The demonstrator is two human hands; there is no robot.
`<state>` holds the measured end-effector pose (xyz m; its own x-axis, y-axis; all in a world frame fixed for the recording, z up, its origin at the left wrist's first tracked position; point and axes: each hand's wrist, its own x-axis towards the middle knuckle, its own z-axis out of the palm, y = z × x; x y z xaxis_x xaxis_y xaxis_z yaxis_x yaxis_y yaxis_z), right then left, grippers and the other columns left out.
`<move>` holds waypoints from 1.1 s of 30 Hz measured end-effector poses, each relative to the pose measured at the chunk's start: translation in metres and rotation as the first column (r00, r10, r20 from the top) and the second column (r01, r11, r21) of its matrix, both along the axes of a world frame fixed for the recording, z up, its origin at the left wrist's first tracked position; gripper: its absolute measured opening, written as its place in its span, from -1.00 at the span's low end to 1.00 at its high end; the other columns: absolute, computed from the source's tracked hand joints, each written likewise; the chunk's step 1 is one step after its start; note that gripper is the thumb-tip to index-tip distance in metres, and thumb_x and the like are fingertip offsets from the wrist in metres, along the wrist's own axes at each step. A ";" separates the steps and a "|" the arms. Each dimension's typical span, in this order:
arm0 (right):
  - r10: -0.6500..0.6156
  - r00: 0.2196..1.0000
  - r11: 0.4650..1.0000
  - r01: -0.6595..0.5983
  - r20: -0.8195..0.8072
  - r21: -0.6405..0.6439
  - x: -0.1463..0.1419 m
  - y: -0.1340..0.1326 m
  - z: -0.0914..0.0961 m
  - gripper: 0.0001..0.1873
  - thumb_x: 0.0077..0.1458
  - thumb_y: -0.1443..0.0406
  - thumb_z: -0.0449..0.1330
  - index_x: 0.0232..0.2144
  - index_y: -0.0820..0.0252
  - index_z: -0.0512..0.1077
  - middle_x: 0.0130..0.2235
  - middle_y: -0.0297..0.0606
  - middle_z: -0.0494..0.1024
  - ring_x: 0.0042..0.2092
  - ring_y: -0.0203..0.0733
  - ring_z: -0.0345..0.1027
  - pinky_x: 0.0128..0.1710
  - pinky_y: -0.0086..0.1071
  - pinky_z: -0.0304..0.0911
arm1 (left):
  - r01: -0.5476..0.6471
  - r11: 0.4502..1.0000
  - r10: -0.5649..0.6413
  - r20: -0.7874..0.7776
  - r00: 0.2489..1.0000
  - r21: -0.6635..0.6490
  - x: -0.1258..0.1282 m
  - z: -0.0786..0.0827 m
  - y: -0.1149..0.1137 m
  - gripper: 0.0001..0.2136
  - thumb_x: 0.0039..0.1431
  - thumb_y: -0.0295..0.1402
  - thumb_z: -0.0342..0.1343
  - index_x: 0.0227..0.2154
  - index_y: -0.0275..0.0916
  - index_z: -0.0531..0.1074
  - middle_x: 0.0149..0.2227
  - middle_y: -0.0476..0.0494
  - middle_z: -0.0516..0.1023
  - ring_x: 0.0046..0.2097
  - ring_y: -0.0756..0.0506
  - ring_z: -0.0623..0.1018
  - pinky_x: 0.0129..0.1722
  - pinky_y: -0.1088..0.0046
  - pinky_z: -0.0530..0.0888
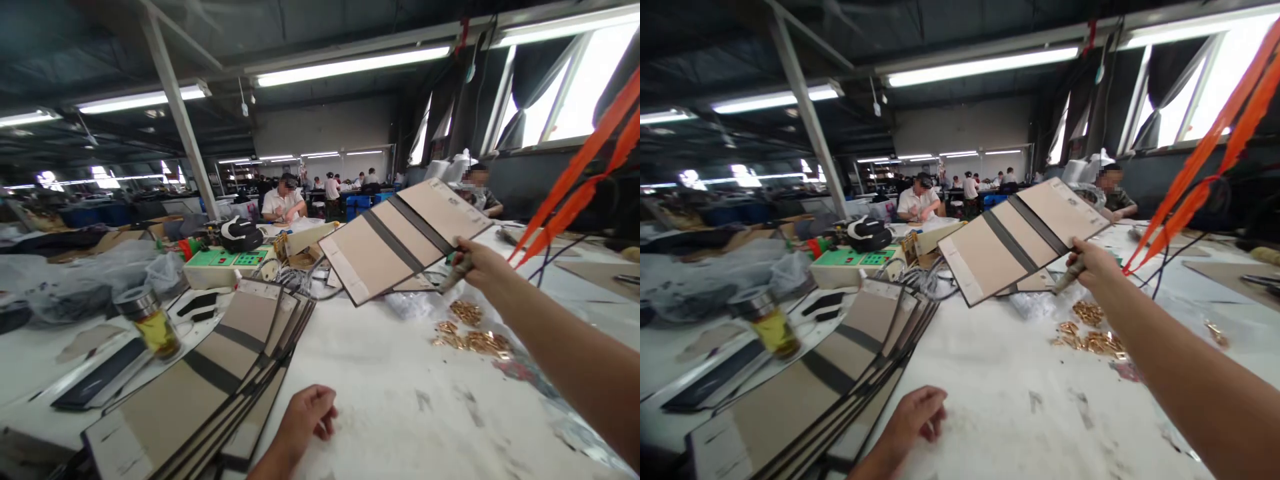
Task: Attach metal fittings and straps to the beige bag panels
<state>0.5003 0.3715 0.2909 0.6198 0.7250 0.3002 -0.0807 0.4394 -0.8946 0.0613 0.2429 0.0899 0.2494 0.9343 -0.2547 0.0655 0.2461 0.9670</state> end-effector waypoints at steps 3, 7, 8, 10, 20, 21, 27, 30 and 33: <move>0.033 0.989 0.946 -0.078 -0.146 -0.315 -0.017 0.033 -0.064 -0.74 0.18 0.49 0.25 -0.49 0.19 0.29 -0.63 -0.43 0.39 -0.66 -0.43 0.17 -0.63 -0.54 0.23 | 0.018 1.000 -0.018 -0.013 1.000 -0.023 -0.001 -0.012 0.006 -0.35 -0.14 0.28 0.32 -0.28 -0.28 0.55 -0.41 -0.10 0.57 -0.51 -0.01 0.49 -0.54 0.49 0.34; 0.089 0.968 0.814 -0.207 -0.237 -0.542 -0.051 0.051 -0.149 -0.85 0.08 0.50 0.27 -0.43 0.25 0.39 -0.52 -0.21 0.55 -0.65 -0.38 0.15 -0.74 -0.53 0.11 | 0.056 0.998 -0.057 -0.019 0.998 -0.033 -0.002 -0.018 0.011 -0.30 -0.14 0.34 0.28 -0.27 -0.28 0.52 -0.42 -0.11 0.57 -0.53 -0.02 0.49 -0.55 0.47 0.34; 0.101 0.962 0.795 -0.230 -0.252 -0.561 -0.059 0.052 -0.163 -0.86 0.08 0.48 0.28 -0.42 0.25 0.39 -0.49 -0.18 0.57 -0.65 -0.38 0.14 -0.74 -0.52 0.11 | 0.066 0.997 -0.067 -0.024 0.997 -0.042 -0.002 -0.017 0.011 -0.29 -0.16 0.35 0.28 -0.27 -0.28 0.51 -0.43 -0.11 0.56 -0.54 -0.02 0.48 -0.56 0.47 0.34; 0.136 0.952 0.778 -0.274 -0.274 -0.565 -0.074 0.049 -0.181 -0.88 0.08 0.41 0.31 -0.39 0.25 0.40 -0.44 -0.19 0.58 -0.63 -0.40 0.14 -0.72 -0.52 0.12 | 0.078 0.995 -0.080 -0.041 0.996 -0.065 -0.003 -0.014 0.012 -0.28 -0.17 0.34 0.29 -0.27 -0.29 0.51 -0.44 -0.10 0.56 -0.54 -0.03 0.49 -0.55 0.46 0.34; 0.491 0.843 0.789 -0.324 0.219 -0.522 -0.143 -0.032 -0.166 -0.54 0.19 -0.12 0.23 -0.41 0.13 0.44 -0.58 -0.38 0.38 -0.54 -0.24 0.23 -0.51 -0.37 0.19 | 0.010 0.986 -0.036 -0.158 0.987 -0.164 0.007 -0.013 0.005 -0.65 -0.07 -0.10 0.31 -0.33 -0.27 0.51 -0.48 -0.12 0.57 -0.53 -0.02 0.49 -0.54 0.48 0.30; 0.506 0.804 0.789 -0.285 0.312 -0.544 -0.150 -0.040 -0.166 -0.52 0.21 -0.16 0.17 -0.39 0.11 0.47 -0.59 -0.37 0.39 -0.53 -0.20 0.27 -0.49 -0.34 0.22 | -0.021 0.988 -0.006 -0.172 0.985 -0.156 0.008 -0.009 0.004 -0.66 -0.08 -0.09 0.30 -0.35 -0.27 0.50 -0.50 -0.11 0.56 -0.55 -0.03 0.47 -0.56 0.47 0.30; 0.635 0.419 0.769 -0.255 0.649 -0.587 -0.189 -0.062 -0.199 -0.55 0.14 -0.19 0.09 -0.27 -0.12 0.59 -0.37 -0.31 0.66 -0.36 0.00 0.56 -0.33 -0.25 0.38 | -0.229 0.883 0.399 -0.400 0.825 0.410 -0.003 0.047 0.028 -0.75 0.16 -0.23 0.15 -0.19 -0.24 0.57 -0.31 -0.12 0.62 -0.33 -0.07 0.58 -0.30 0.41 0.51; 0.656 0.351 0.754 -0.263 0.669 -0.602 -0.191 -0.057 -0.217 -0.58 0.08 -0.19 0.11 -0.30 -0.19 0.62 -0.43 -0.30 0.66 -0.41 0.08 0.57 -0.42 -0.20 0.42 | -0.183 0.730 0.628 -0.542 0.558 0.658 -0.021 0.075 0.062 -0.69 0.18 -0.31 0.16 -0.02 -0.22 0.52 -0.07 -0.16 0.60 0.00 -0.13 0.55 0.10 0.33 0.47; 0.596 0.410 0.803 -0.305 0.690 -0.512 -0.180 -0.047 -0.223 -0.68 0.01 -0.13 0.18 -0.40 -0.23 0.63 -0.42 -0.28 0.68 -0.45 0.11 0.56 -0.43 -0.15 0.49 | -0.198 0.708 0.689 -0.602 0.403 0.678 -0.038 0.084 0.096 -0.47 0.12 -0.28 0.24 0.15 -0.32 0.40 0.15 -0.32 0.47 0.24 -0.25 0.39 0.33 0.23 0.28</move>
